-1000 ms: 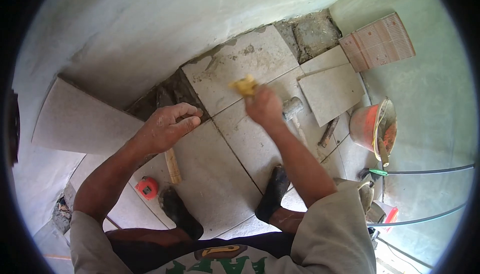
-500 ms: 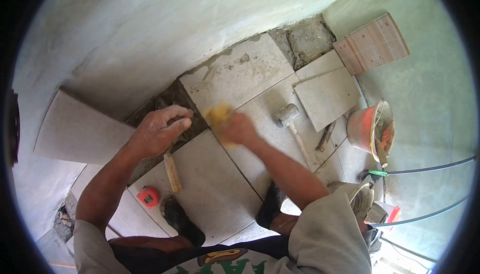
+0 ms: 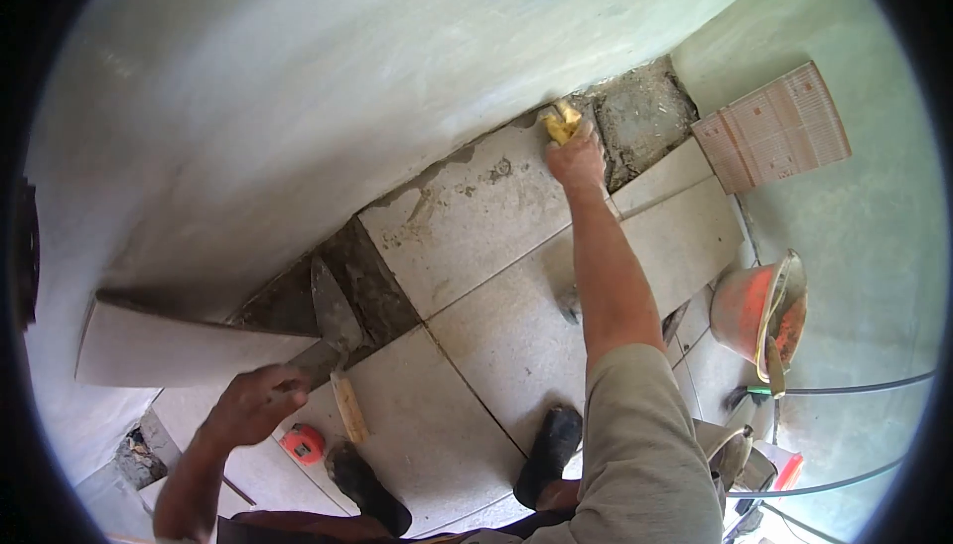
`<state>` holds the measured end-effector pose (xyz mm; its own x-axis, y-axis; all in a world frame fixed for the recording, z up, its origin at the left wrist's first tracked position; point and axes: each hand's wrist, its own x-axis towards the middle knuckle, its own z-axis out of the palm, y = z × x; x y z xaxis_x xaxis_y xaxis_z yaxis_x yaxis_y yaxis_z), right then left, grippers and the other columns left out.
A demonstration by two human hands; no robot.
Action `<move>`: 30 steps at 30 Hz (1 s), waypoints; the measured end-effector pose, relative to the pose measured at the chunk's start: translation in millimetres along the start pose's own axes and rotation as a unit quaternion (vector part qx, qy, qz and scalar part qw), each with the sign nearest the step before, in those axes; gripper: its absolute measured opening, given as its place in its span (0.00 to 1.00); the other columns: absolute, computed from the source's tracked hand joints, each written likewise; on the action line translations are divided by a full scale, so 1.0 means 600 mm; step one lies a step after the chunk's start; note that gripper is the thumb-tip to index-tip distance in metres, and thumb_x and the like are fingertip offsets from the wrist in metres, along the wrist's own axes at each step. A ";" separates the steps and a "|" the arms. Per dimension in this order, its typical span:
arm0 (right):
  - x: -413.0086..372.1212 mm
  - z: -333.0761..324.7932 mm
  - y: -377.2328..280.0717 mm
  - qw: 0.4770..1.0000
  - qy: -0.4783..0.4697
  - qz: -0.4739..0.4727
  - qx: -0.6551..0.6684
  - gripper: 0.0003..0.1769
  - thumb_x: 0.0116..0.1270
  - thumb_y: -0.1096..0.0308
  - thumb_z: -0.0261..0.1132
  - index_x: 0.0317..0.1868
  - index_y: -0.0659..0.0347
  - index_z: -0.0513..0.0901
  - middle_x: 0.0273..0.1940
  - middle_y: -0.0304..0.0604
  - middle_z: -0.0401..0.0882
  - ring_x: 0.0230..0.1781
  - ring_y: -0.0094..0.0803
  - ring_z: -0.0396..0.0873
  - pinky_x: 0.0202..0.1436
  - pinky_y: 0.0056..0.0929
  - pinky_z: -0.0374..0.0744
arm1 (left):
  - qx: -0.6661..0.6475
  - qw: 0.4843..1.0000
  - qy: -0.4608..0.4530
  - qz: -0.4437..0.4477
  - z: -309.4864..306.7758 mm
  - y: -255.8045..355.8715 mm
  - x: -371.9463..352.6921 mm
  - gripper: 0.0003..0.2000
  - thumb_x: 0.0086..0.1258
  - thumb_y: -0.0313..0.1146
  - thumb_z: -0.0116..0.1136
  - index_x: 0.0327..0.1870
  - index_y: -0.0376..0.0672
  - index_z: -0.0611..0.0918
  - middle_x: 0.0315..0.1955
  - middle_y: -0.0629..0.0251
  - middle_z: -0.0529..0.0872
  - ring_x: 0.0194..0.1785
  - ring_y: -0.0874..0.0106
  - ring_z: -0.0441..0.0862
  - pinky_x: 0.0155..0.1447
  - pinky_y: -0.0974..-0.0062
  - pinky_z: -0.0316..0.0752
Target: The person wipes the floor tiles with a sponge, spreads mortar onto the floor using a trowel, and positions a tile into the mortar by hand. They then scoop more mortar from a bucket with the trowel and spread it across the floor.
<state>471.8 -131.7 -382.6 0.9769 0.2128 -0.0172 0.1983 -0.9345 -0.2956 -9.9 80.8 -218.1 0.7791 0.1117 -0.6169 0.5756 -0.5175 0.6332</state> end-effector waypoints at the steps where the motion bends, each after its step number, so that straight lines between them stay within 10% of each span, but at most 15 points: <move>1: -0.002 0.019 -0.005 0.998 0.042 -0.020 -0.041 0.31 0.60 0.59 0.62 0.61 0.64 0.67 0.59 0.59 0.71 0.57 0.55 0.74 0.59 0.46 0.74 | -0.050 0.998 0.036 -0.018 0.009 -0.022 -0.015 0.19 0.68 0.42 0.58 0.51 0.36 0.78 0.43 0.51 0.84 0.45 0.61 0.83 0.49 0.68 0.77; 8: 0.036 0.019 -0.002 0.988 0.065 -0.090 -0.111 0.28 0.67 0.62 0.58 0.65 0.66 0.66 0.61 0.54 0.71 0.63 0.47 0.69 0.62 0.42 0.73 | -0.383 0.907 0.003 -0.177 0.095 -0.065 -0.042 0.20 0.70 0.40 0.59 0.56 0.35 0.77 0.46 0.56 0.84 0.46 0.70 0.82 0.47 0.73 0.78; 30: -0.038 0.046 -0.091 0.990 -0.009 -0.105 -0.089 0.24 0.59 0.63 0.59 0.57 0.60 0.78 0.61 0.41 0.75 0.65 0.40 0.65 0.67 0.46 0.63 | -0.352 0.919 0.026 -0.175 0.094 -0.104 -0.057 0.20 0.71 0.40 0.57 0.55 0.30 0.77 0.41 0.58 0.85 0.43 0.72 0.82 0.47 0.75 0.76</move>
<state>436.3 -77.8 -392.5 0.9114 0.4115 0.0094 0.4095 -0.9042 -0.1215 -86.6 61.4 -263.2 0.5163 0.2165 -0.8286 0.7968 0.2332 0.5574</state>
